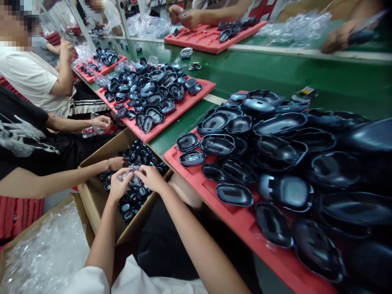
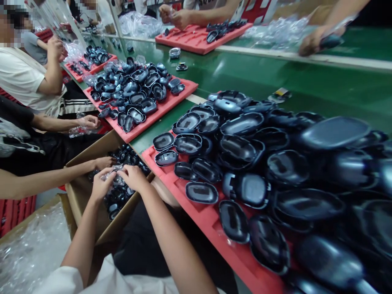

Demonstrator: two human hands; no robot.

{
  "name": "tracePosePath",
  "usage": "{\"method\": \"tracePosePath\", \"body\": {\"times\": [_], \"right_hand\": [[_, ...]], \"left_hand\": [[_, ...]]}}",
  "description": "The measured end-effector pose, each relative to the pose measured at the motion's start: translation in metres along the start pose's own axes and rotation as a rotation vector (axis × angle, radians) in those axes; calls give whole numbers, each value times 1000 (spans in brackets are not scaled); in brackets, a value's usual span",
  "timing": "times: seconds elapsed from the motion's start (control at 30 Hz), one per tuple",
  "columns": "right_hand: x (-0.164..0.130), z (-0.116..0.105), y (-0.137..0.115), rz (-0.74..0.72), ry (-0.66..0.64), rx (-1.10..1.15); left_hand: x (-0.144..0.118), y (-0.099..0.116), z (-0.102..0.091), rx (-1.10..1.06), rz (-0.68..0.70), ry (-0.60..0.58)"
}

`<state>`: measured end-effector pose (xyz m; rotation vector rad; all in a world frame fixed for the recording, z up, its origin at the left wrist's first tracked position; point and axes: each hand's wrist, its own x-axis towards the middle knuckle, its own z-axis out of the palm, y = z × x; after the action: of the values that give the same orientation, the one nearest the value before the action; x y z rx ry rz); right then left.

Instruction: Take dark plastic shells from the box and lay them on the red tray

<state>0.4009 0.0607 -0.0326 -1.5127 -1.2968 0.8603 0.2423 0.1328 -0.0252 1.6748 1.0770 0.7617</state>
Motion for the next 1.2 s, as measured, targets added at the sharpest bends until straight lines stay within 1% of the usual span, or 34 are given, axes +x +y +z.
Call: {"method": "tracePosePath", "body": {"times": [0.07, 0.13, 0.2, 0.27, 0.3, 0.37, 0.43, 0.47, 0.5, 0.53, 0.6, 0.63, 0.67, 0.73, 0.8, 0.87, 0.97, 1.07, 1.13, 1.17, 1.2], "right_hand": [[-1, -2, -3, -80, 4, 30], [-1, -4, -5, -150, -20, 162], [2, -4, -5, -155, -54, 325], [5, -3, -3, -105, -80, 403], [7, -2, -1, -75, -74, 392], [9, -1, 2, -40, 12, 291], [9, -1, 3, -72, 139, 172], [8, -1, 3, -111, 175, 125], [7, 0, 2, -151, 178, 86], [5, 1, 2, -184, 151, 52], [3, 5, 1, -197, 88, -14], [3, 7, 1, -180, 85, -39], [3, 9, 2, -150, 110, -55], [7, 11, 4, -57, 244, -64], [12, 10, 9, 51, 400, -53], [17, 7, 14, 124, 494, -57], [22, 3, 24, 139, 523, -95], [26, 4, 31, 133, 535, -62], [29, 6, 35, 155, 543, 10], [31, 8, 37, 173, 546, 50], [34, 9, 39, 192, 545, 85]], "left_hand": [[1, 0, -1, -41, -36, 2], [2, 1, -3, -117, -25, -9], [2, 3, -3, -221, 0, -26], [2, 5, -2, -311, -21, -43], [2, 5, -1, -332, -52, -45], [1, 5, 2, -315, -110, -13], [0, 5, 4, -259, -134, 69], [-1, 4, 5, -233, -126, 113], [-1, 4, 6, -217, -107, 150], [-1, 4, 6, -213, -86, 173], [0, 3, 6, -235, -54, 172], [0, 3, 6, -254, -52, 159], [1, 3, 6, -272, -59, 145], [2, 3, 5, -308, -76, 150], [3, 2, 2, -343, -66, 208], [5, 1, -3, -385, -23, 291], [9, -1, -16, -473, 24, 384], [9, -5, -32, -515, -39, 421], [8, -10, -41, -437, -124, 383], [8, -13, -43, -351, -170, 325], [8, -17, -44, -227, -214, 234]]}}
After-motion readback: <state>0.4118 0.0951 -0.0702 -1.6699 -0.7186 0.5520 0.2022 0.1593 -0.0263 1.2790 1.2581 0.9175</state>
